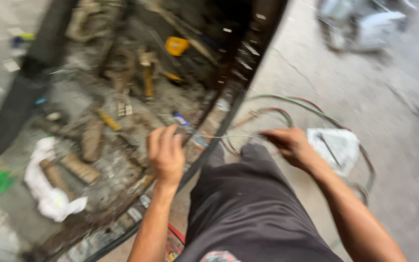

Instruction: The person prepares a thin wire by twisting it into a loop, then uses a blowtorch to heat and weld the wire onto the inner metal frame of a car door. The person repeatedly applies the torch flame to the wire and the door frame to fuse the material.

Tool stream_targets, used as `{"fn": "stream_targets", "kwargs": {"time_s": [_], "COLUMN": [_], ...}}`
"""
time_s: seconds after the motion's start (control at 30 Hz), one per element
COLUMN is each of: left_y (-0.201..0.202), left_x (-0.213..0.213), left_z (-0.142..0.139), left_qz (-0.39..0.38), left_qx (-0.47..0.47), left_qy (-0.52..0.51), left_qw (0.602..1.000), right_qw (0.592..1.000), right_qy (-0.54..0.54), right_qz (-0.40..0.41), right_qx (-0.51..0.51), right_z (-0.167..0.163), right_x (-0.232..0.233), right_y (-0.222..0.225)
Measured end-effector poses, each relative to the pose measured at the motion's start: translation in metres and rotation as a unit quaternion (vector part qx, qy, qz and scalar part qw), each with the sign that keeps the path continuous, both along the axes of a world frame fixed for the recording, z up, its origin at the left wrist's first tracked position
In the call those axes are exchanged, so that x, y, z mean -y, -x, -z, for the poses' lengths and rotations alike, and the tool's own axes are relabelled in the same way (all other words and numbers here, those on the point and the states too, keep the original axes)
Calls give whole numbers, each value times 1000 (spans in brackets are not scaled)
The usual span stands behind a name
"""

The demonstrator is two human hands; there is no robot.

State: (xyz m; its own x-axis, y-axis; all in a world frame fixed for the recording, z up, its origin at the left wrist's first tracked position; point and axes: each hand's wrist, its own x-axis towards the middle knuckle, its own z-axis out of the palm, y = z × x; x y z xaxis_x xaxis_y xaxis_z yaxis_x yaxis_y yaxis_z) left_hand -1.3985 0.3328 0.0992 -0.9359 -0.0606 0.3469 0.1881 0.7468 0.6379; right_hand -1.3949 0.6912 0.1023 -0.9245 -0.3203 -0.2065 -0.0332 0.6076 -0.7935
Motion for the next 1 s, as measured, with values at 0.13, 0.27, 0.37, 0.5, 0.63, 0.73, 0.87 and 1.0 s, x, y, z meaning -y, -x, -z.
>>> {"fn": "stream_targets", "kwargs": {"time_s": [0.13,0.27,0.37,0.5,0.63,0.73,0.87,1.0], "left_y": [28,49,63,77,87,88,85,85], "left_x": [12,19,30,42,48,48,47,46], "left_z": [-25,-34,-34,-28,-21,-20,-19,-12], "left_qz": [29,52,55,98,194,268,309,298], "left_qx": [-61,-67,-78,-65,-11,58,99,99], "left_qy": [91,160,179,210,205,157,118,93], "left_qw": [994,984,979,971,959,949,939,945], "right_qw": [989,997,998,989,985,978,975,972], "right_qy": [-115,-45,-13,-28,-14,8,41,18], "right_qz": [57,60,58,90,135,174,193,209], "right_qx": [75,34,34,115,109,111,106,107], "right_z": [-10,-11,-8,-2,7,12,14,10], "right_x": [-24,-54,-80,-113,-148,-173,-193,-196], "right_y": [-5,-14,-20,-30,-40,-45,-49,-48]}}
